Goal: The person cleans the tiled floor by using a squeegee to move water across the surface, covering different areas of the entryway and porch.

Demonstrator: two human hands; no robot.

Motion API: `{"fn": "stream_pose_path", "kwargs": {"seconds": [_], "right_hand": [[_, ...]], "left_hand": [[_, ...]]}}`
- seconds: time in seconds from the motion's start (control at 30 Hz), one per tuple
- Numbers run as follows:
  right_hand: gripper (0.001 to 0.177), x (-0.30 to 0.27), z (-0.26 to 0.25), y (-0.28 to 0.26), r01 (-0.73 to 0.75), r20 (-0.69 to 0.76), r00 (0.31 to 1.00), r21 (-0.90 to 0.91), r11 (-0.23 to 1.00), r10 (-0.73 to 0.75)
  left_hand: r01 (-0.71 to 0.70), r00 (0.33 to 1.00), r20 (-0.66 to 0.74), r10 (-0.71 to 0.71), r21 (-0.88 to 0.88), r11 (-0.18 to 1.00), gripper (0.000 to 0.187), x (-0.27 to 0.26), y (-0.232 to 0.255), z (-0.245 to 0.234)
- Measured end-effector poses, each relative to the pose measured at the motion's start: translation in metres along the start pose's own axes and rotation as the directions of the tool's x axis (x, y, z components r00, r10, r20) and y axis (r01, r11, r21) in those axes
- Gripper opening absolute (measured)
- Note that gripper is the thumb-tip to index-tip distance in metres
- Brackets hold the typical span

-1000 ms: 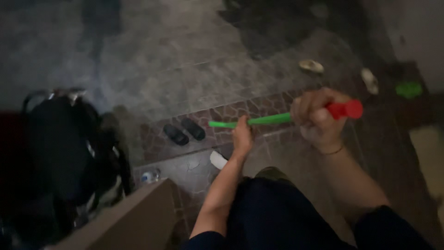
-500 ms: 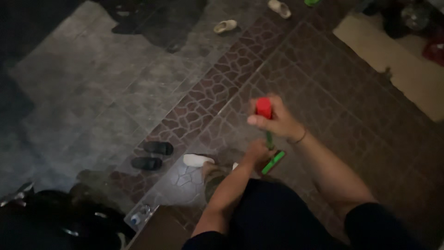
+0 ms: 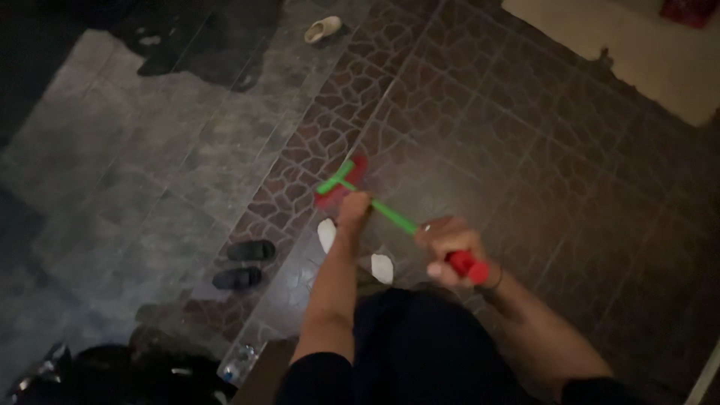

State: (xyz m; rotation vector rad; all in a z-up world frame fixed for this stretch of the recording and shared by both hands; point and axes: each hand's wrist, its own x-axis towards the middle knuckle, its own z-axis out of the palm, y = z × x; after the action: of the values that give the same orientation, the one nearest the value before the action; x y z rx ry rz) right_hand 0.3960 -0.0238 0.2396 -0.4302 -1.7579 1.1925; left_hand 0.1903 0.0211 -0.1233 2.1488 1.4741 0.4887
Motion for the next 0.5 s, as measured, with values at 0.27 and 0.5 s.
{"fn": "stream_pose_path", "kwargs": {"seconds": [0.27,0.5], "right_hand": [[0.046,0.02,-0.007,-0.009,-0.115,0.009,0.993,0.083,0.99,0.115],[0.035,0.076,-0.021,-0.046,0.074,-0.587,0.808,0.179,0.981,0.046]], "left_hand": [[-0.225,0.974,-0.046,0.224,-0.027,0.974,0.036,0.043,-0.038,-0.078],[-0.389,0.874,-0.04,0.484,-0.654,0.649,0.027,0.084,0.055,-0.052]]}}
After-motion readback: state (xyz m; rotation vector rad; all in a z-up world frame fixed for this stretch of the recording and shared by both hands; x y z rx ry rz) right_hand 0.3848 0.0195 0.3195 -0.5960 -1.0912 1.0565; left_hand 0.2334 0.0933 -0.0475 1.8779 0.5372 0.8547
